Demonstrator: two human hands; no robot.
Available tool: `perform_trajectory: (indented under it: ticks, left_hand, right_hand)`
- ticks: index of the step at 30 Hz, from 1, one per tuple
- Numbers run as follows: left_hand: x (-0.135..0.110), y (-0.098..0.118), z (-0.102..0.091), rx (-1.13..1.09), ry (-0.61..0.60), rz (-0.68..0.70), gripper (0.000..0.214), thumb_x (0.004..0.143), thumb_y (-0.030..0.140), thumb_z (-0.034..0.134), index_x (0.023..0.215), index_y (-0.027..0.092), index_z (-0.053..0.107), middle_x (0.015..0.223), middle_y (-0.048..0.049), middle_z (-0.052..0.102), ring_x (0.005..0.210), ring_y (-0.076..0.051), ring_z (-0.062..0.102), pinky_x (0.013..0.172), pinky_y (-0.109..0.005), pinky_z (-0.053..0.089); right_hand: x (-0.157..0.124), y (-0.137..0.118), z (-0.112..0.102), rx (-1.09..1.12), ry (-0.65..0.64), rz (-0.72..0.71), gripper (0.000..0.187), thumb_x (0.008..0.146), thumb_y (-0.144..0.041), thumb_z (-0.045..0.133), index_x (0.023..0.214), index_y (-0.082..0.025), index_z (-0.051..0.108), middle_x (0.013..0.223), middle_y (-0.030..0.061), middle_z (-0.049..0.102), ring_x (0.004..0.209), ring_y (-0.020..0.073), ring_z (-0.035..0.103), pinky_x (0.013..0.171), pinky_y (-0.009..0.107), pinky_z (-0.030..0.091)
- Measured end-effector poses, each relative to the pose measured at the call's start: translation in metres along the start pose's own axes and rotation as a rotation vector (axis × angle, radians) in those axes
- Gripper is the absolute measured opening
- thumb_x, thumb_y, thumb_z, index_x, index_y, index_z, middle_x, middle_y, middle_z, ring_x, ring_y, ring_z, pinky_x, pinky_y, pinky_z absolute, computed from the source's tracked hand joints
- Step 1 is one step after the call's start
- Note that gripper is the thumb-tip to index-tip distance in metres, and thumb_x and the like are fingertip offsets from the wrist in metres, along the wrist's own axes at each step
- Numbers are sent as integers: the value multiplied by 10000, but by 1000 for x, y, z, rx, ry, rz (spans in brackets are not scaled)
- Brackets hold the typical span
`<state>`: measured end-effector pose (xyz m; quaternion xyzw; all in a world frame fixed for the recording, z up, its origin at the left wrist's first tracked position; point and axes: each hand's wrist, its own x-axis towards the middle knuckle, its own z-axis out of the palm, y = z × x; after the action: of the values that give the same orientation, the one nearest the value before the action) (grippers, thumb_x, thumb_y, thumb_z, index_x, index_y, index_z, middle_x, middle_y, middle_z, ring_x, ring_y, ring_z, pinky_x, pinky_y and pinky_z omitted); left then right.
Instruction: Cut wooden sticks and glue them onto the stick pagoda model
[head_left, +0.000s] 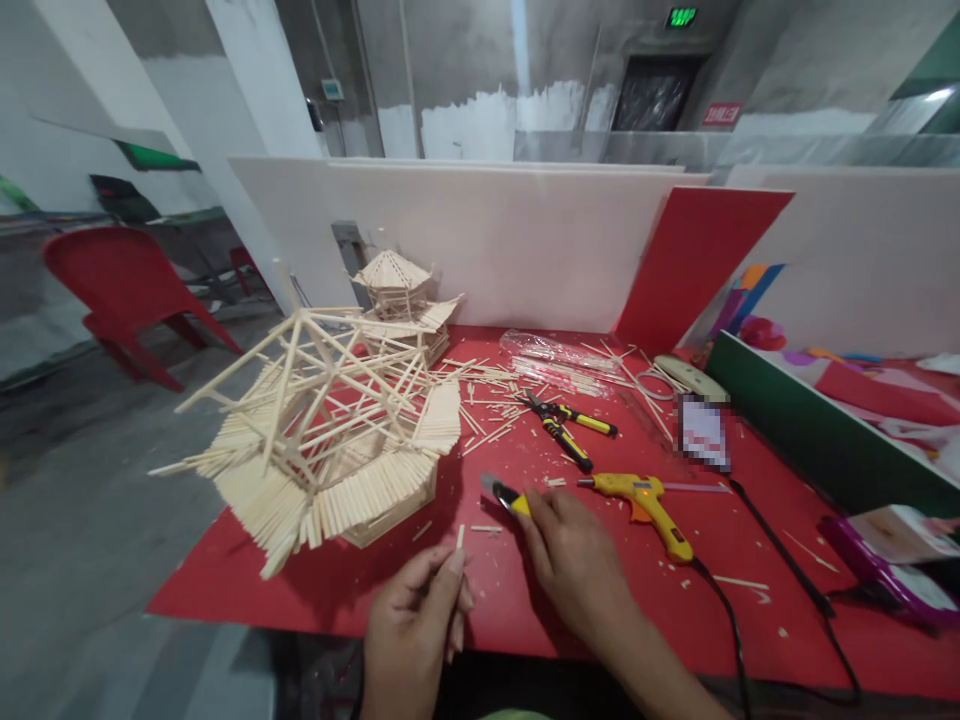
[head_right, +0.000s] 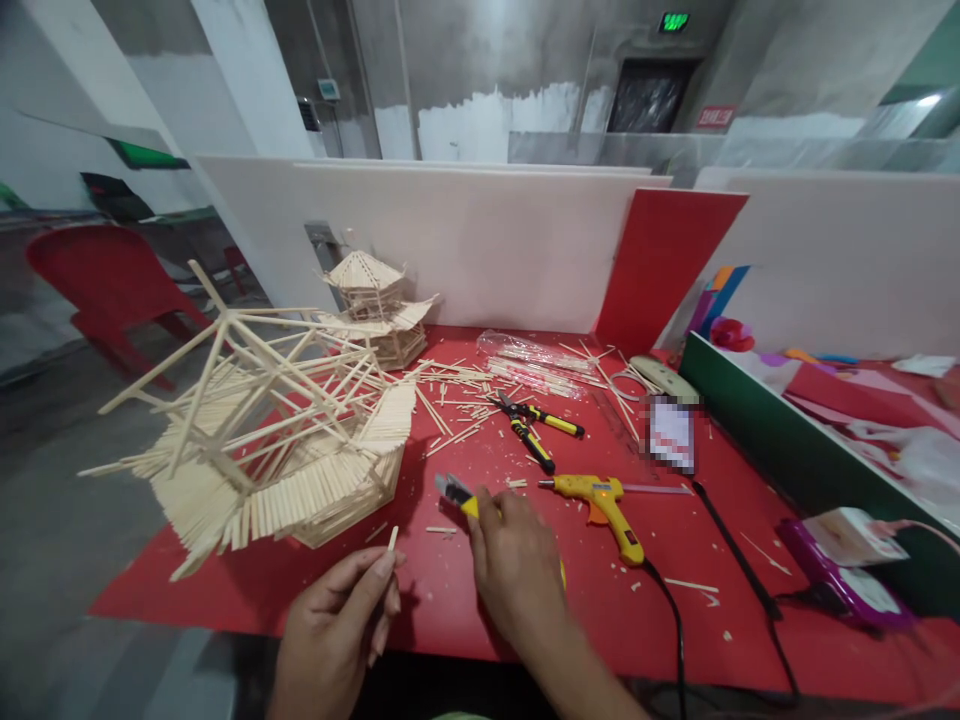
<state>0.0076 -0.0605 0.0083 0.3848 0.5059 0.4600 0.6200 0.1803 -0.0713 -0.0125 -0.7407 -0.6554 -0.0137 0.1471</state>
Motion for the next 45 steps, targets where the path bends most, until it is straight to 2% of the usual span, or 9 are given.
perform_trajectory:
  ticks: [7, 10, 17, 22, 27, 30, 34, 37, 45]
  left_hand:
    - [-3, 9, -4, -249, 12, -126, 424, 611, 511, 845, 725, 130, 696, 472, 41, 566, 323, -8, 375, 331, -116, 252]
    - [-9, 12, -13, -320, 40, -102, 422, 660, 530, 815, 750, 139, 684, 479, 49, 556, 308, 1, 355, 335, -118, 226]
    - [-18, 10, -21, -425, -38, -82, 408, 709, 534, 782, 692, 152, 639, 490, 46, 545, 335, -14, 373, 351, -133, 250]
    - [-22, 17, -34, -467, -62, -110, 423, 664, 547, 809, 691, 158, 644, 427, 64, 472, 338, -21, 346, 366, -139, 256]
    - [-28, 20, -52, -370, -25, -110, 459, 648, 596, 792, 663, 162, 644, 475, 30, 519, 375, -40, 393, 390, -157, 288]
    - [-34, 23, -69, -29, 179, 148, 420, 780, 584, 675, 672, 178, 672, 469, 18, 520, 364, -68, 388, 370, -197, 285]
    - [-29, 47, -104, 601, 605, 891, 225, 795, 279, 731, 1017, 267, 696, 798, -10, 663, 703, -176, 609, 657, -293, 498]
    - [-11, 72, -125, 1019, 484, 1245, 522, 765, 202, 751, 1257, 250, 582, 1100, -76, 686, 1043, -269, 606, 942, -426, 466]
    - [23, 79, -131, 1139, 176, 1307, 669, 819, 97, 659, 1416, 240, 394, 1139, -82, 709, 1185, -272, 552, 1067, -540, 376]
  right_hand:
    - [81, 2, 8, 80, 56, -80, 212, 941, -305, 549, 1000, -164, 697, 889, 105, 685, 837, 228, 620, 729, 312, 420]
    - [68, -18, -3, 185, 146, -145, 250, 956, -317, 521, 1078, -174, 686, 1078, 132, 677, 996, 262, 593, 859, 380, 425]
    - [5, -79, -35, 964, 138, -311, 140, 910, -256, 618, 999, -260, 726, 852, 18, 669, 809, 141, 623, 711, 239, 501]
    - [6, -106, -39, 1149, -80, -238, 121, 893, -228, 614, 860, -252, 728, 806, -4, 661, 772, 124, 640, 667, 204, 507]
    - [3, -123, -40, 1142, -61, -305, 128, 949, -245, 523, 903, -235, 642, 844, 2, 668, 801, 133, 653, 652, 209, 511]
    - [9, -132, -43, 1018, 89, -320, 133, 954, -208, 508, 875, -228, 613, 774, -9, 664, 733, 129, 644, 636, 211, 496]
    - [22, -142, -44, 797, 367, -426, 118, 940, -147, 528, 939, -207, 629, 803, 15, 687, 745, 150, 632, 689, 255, 492]
    - [25, -150, -40, 711, 411, -485, 119, 939, -128, 534, 962, -189, 633, 810, 31, 684, 753, 159, 617, 704, 281, 487]
    - [27, -163, -35, 609, 431, -514, 118, 934, -102, 524, 943, -173, 618, 795, 40, 664, 745, 170, 593, 679, 302, 475]
